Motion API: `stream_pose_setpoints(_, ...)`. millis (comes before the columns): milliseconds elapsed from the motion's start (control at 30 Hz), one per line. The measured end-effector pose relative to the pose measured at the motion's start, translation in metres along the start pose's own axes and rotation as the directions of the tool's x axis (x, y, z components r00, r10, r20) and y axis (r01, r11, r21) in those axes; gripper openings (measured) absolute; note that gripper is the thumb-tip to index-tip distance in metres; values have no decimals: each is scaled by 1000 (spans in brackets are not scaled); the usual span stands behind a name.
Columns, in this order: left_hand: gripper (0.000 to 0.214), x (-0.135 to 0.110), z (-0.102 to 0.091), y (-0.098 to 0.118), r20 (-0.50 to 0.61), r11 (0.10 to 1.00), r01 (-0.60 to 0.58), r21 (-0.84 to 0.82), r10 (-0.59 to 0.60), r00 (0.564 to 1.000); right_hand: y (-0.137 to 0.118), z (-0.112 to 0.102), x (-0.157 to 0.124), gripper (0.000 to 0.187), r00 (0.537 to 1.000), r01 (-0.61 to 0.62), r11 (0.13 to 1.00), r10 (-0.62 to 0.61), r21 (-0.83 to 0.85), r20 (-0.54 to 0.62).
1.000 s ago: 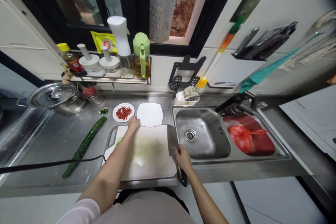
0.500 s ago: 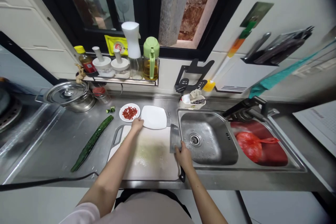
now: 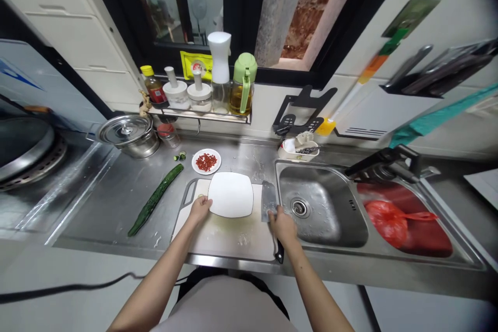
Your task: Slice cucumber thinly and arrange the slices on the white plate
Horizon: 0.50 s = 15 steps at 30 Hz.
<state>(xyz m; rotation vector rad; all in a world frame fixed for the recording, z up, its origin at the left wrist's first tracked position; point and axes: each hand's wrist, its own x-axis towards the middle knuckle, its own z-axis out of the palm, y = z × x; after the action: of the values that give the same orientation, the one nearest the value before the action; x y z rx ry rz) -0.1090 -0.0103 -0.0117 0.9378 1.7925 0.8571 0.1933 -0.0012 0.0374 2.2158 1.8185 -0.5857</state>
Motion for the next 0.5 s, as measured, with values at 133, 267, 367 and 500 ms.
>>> stream_pose_setpoints(133, 25, -13, -2, -10, -11, 1000, 14, 8, -14, 1000, -5, 1, -2, 45, 1000, 2, 999, -3, -32, -25)
stream_pose_setpoints(267, 23, -18, 0, -12, -32, 998, 32, 50, -30, 999, -9, 1, -6, 42, 998, -5, 998, 1, -70, -60)
stream_pose_setpoints(367, 20, -20, 3, -9, -22, 997, 19, 72, -17, 1000, -10, 1, -7, 41, 997, -7, 996, 1, -92, -72)
stream_pose_setpoints(500, 21, -21, 8, -9, -37, 990, -11, 142, 16, 999, -9, 1, -7, 42, 998, 15, 995, -21, -99, -63)
